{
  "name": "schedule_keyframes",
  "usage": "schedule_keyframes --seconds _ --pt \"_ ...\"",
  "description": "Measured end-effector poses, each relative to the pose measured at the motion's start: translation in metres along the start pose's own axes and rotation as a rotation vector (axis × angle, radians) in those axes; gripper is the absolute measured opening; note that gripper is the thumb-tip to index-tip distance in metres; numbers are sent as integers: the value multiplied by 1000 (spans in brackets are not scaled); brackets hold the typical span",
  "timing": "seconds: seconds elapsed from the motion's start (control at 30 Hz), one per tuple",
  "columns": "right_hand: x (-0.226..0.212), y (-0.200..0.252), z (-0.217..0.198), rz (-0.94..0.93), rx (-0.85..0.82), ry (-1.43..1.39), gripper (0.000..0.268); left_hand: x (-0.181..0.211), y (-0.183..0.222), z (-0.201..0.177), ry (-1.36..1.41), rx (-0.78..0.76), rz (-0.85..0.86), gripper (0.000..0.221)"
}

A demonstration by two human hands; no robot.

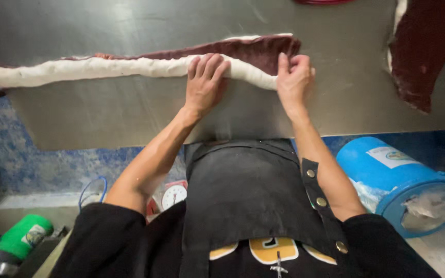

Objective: The person rolls a strip of dark dough into a long rope, stretches it across a table, and then pinches off pieces of the dough and weighs them on a scale.

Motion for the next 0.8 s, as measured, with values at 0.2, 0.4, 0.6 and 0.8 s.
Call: schedule_keyframes --seconds 0.2,0.4,0.6,0.8 --pt "-27 -11 20 -224 -49 -174 46 1 -4 -2 10 38 -6 48" --pt "63 -55 -63 -108 64 -568 39 -6 -3 0 -13 68 83 46" --pt "69 -48 -66 -121 219 -336 26 0 -10 -1 -31 80 56 44" --pt "-23 33 -66 -656 56 -97 26 0 -14 -15 35 89 14 33"
Point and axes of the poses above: each hand's wrist, its own y-axis away from the middle knuckle, its own z-axis out of the palm, x = y × z, the point moved 9 cm from there along -y, towards the middle knuckle, and after that the axes turned 1 degree about -z, right-handed, at the moved point
